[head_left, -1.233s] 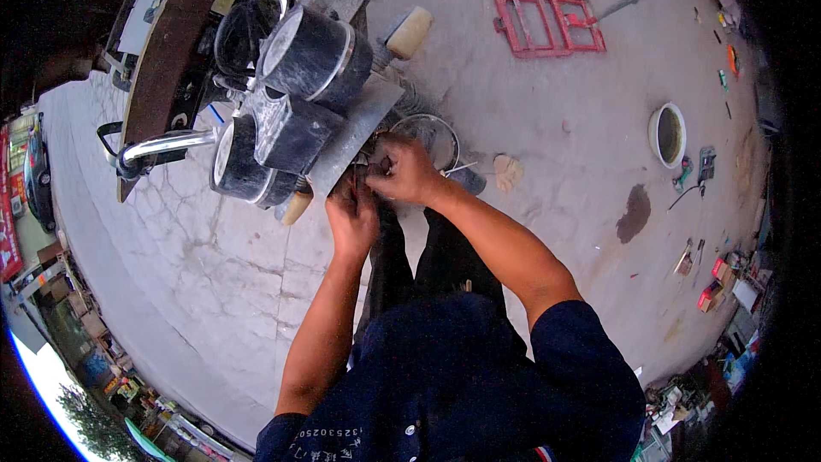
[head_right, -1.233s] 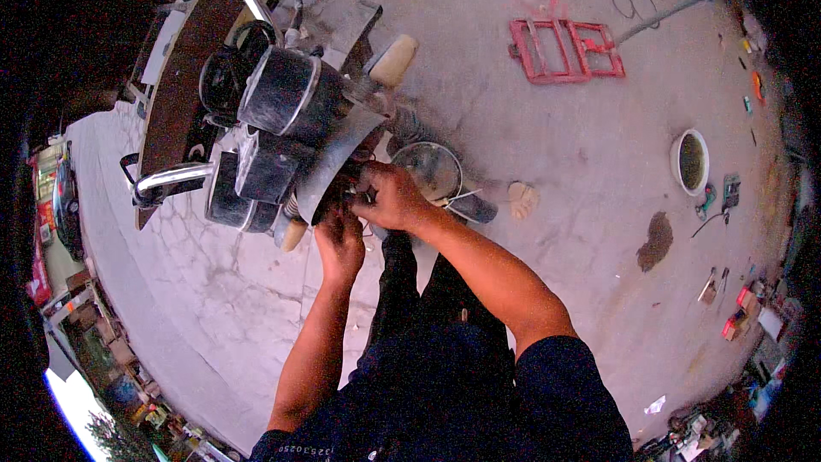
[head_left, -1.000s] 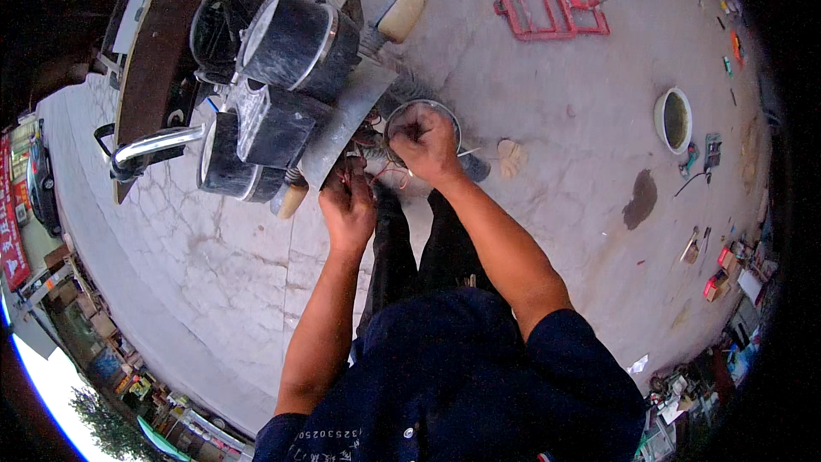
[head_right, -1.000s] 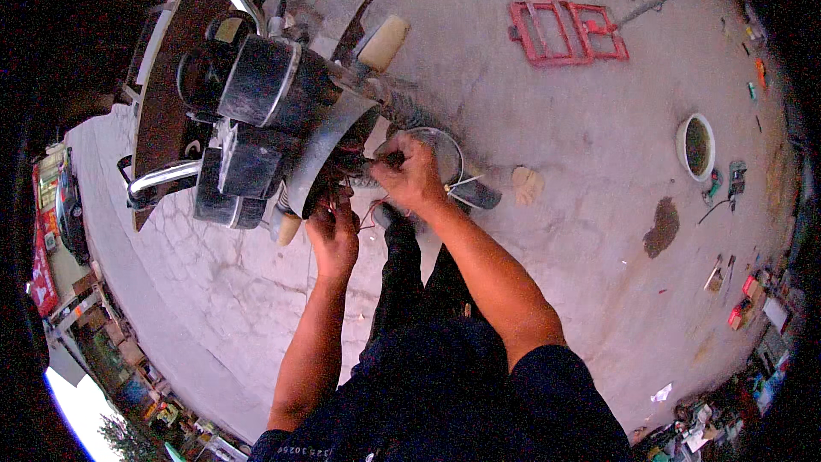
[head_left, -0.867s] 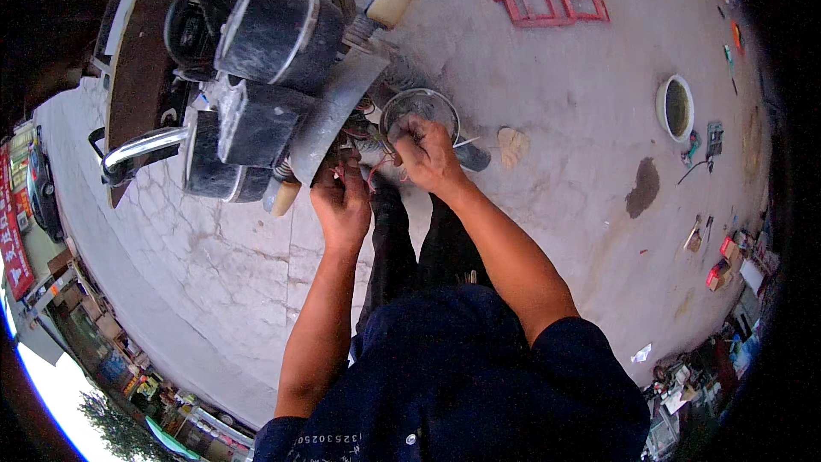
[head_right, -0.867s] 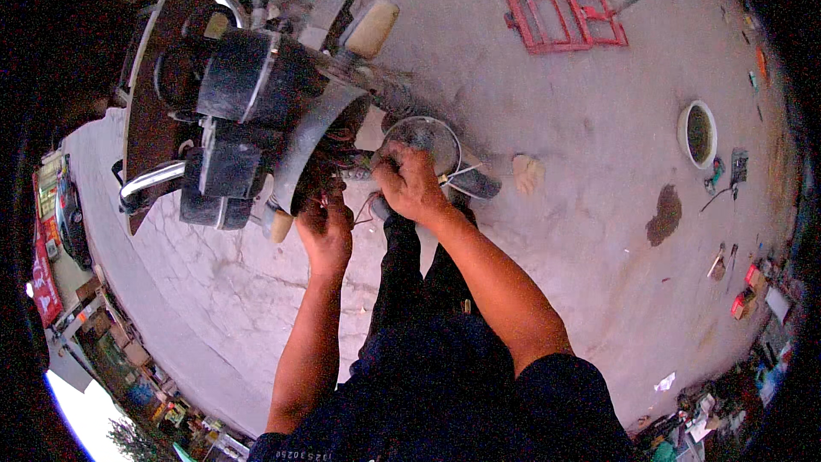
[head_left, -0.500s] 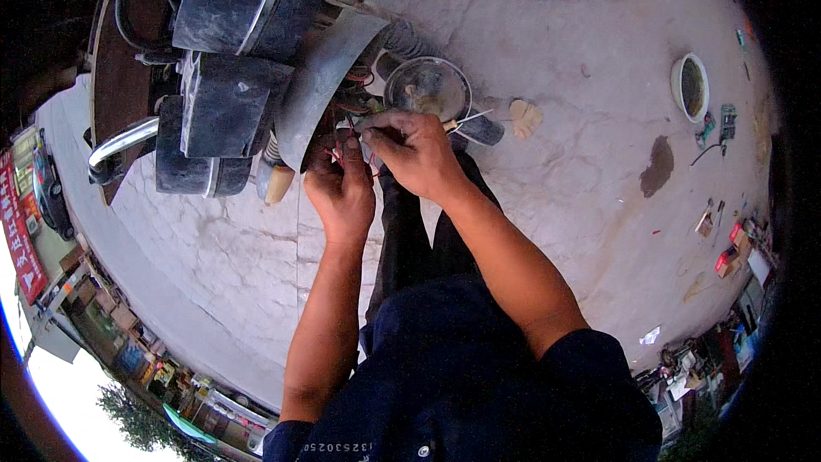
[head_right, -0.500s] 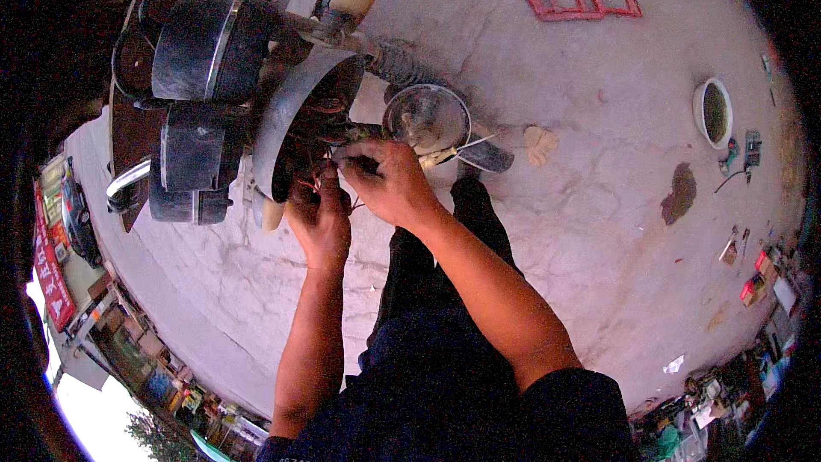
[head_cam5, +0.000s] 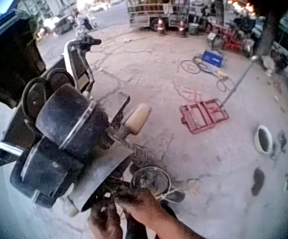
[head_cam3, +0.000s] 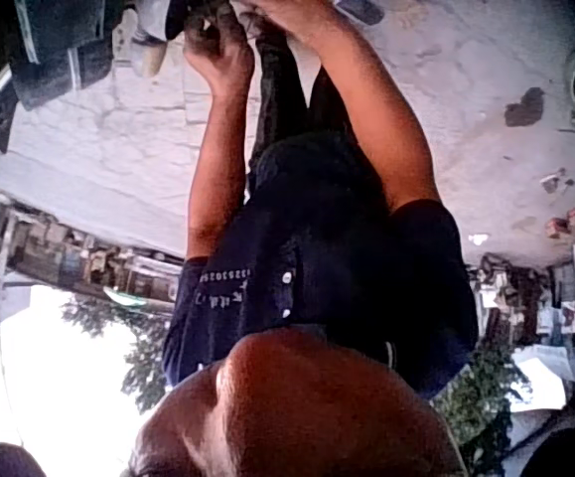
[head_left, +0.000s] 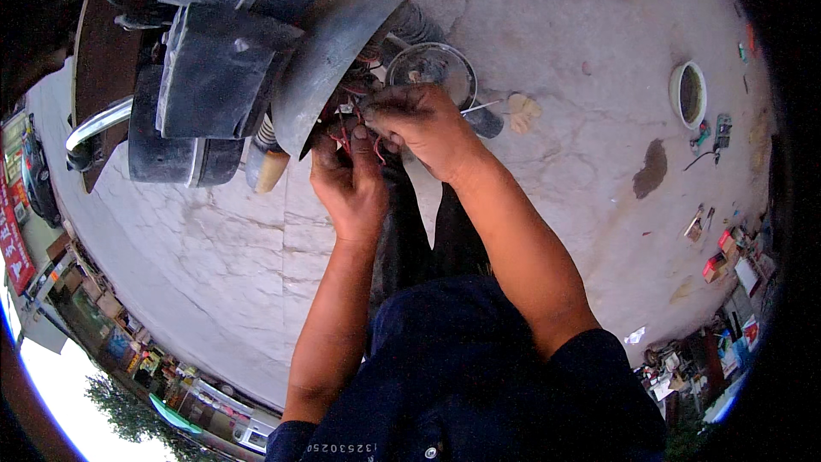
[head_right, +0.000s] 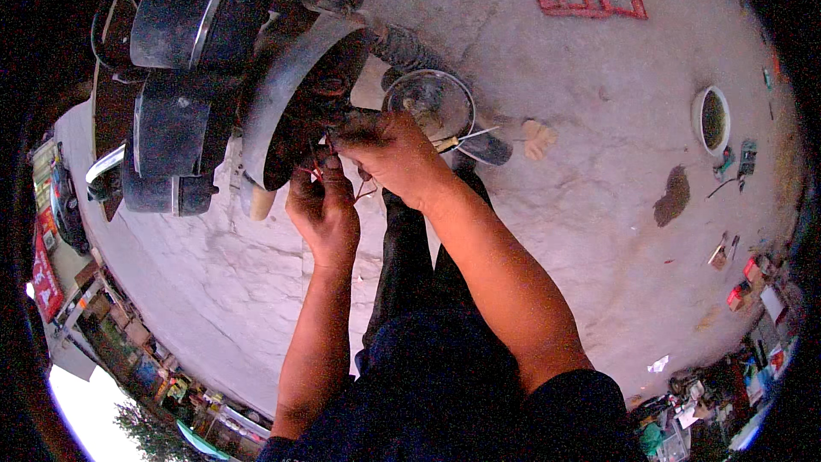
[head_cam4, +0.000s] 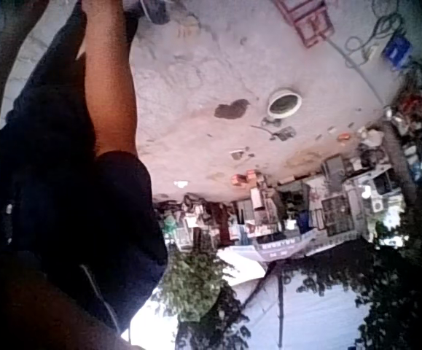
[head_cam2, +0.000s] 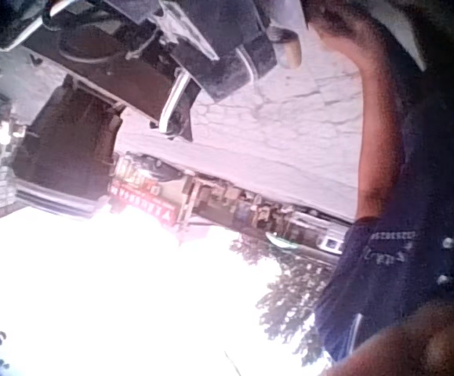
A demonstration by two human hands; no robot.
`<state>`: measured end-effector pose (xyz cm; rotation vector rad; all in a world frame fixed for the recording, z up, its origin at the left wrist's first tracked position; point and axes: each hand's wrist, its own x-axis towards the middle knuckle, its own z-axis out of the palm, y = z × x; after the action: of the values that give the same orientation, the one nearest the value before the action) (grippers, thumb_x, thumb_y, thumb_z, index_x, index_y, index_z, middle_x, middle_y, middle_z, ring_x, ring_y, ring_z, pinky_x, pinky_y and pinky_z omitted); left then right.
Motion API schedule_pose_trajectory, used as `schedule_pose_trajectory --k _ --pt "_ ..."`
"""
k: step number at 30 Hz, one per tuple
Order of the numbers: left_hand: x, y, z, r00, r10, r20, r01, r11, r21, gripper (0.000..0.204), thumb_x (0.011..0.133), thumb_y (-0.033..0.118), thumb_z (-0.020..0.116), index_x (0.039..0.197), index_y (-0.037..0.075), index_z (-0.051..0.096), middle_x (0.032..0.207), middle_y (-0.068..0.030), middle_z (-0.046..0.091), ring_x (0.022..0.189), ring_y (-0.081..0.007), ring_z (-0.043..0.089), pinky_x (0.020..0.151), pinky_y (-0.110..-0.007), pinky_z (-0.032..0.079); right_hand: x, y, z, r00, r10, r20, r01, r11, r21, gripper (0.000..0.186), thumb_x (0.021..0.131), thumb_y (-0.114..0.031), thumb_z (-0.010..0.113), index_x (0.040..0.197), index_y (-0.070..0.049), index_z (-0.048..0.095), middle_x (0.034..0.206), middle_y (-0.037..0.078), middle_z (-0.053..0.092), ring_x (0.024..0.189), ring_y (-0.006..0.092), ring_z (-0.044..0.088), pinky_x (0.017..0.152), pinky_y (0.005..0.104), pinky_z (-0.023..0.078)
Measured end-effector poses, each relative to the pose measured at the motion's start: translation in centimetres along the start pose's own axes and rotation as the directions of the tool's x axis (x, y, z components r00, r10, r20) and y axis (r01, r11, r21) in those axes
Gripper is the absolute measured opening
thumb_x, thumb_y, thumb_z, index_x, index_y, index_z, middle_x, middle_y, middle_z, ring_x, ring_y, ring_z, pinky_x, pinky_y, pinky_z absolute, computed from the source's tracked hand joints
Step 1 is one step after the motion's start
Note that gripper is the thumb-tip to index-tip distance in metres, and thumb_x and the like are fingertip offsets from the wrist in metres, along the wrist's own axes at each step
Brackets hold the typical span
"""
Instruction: The person works on the wiring of a three-wheeled vehicle, stripping wire insulation with pliers and connecting wires to the vehicle's electrical system. The person uses pliers to cut and strip wires, then connects them to the vehicle's components.
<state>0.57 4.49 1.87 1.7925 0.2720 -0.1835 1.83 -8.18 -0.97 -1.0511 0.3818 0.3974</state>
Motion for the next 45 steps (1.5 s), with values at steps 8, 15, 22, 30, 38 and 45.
schedule_pose_trajectory --k 8,15,22,30,38,45 --pt "-0.2 -0.9 0.3 0.985 0.174 0.005 -0.174 0.982 0.075 0.009 0.093 0.004 0.056 0.096 -0.003 0.059 0.082 -0.0043 0.062 0.074 -0.0097 0.054 0.067 -0.024 0.045 -0.4 -0.2 -0.5 0.995 -0.08 -0.056 0.069 0.982 -0.175 0.02 0.082 -0.006 0.068 0.101 0.003 0.066 0.083 0.002 0.064 0.068 0.0055 0.053 0.057 0.0212 0.043" --pt "0.1 2.0 0.4 0.98 -0.193 0.052 0.192 0.981 0.02 0.013 0.092 0.001 0.05 0.096 -0.003 0.062 0.085 -0.0068 0.063 0.074 -0.01 0.054 0.068 -0.025 0.045 -0.9 1.2 0.0 0.963 -0.139 -0.23 0.088 0.972 -0.218 0.015 0.08 0.0 0.07 0.095 -0.001 0.067 0.082 0.002 0.066 0.07 0.0074 0.059 0.06 0.0217 0.047" --pt "1.9 2.1 1.3 0.993 -0.045 0.111 0.043 0.999 0.015 0.014 0.089 -0.001 0.055 0.101 -0.001 0.062 0.094 -0.0066 0.064 0.082 -0.0114 0.057 0.073 -0.026 0.046 -1.3 1.2 0.9 0.768 -0.551 -0.326 0.326 0.775 -0.542 0.009 0.076 0.0 0.071 0.084 -0.001 0.066 0.077 0.007 0.065 0.066 0.0097 0.06 0.058 0.0268 0.048" --pt "3.3 3.9 1.4 0.923 -0.323 0.21 0.343 0.937 -0.068 0.027 0.088 0.001 0.061 0.114 0.006 0.056 0.094 -0.0003 0.061 0.061 -0.0066 0.047 0.05 -0.023 0.035 -1.2 0.0 0.1 0.706 -0.664 -0.247 0.379 0.648 -0.661 0.009 0.071 -0.001 0.07 0.08 -0.002 0.068 0.076 0.014 0.062 0.069 0.0289 0.062 0.061 0.0366 0.047" --pt "3.7 3.1 1.3 0.936 -0.252 0.245 0.258 0.966 0.006 0.02 0.088 0.006 0.062 0.108 0.007 0.058 0.08 0.0023 0.059 0.053 -0.0037 0.038 0.045 -0.022 0.028 -1.3 -0.7 -0.5 0.781 -0.582 -0.229 0.325 0.69 -0.646 0.015 0.068 -0.008 0.071 0.083 -0.004 0.068 0.08 0.015 0.062 0.076 0.0358 0.061 0.065 0.0433 0.048" --pt "4.3 3.0 1.0 0.942 -0.132 0.31 0.098 0.988 0.121 0.019 0.09 0.006 0.061 0.108 0.003 0.058 0.092 -0.003 0.062 0.074 -0.0105 0.053 0.068 -0.026 0.042 -1.5 -1.2 -0.6 0.765 -0.622 -0.167 0.35 0.619 -0.703 0.016 0.07 -0.007 0.07 0.086 -0.005 0.068 0.084 0.014 0.062 0.077 0.0354 0.062 0.066 0.0435 0.049"
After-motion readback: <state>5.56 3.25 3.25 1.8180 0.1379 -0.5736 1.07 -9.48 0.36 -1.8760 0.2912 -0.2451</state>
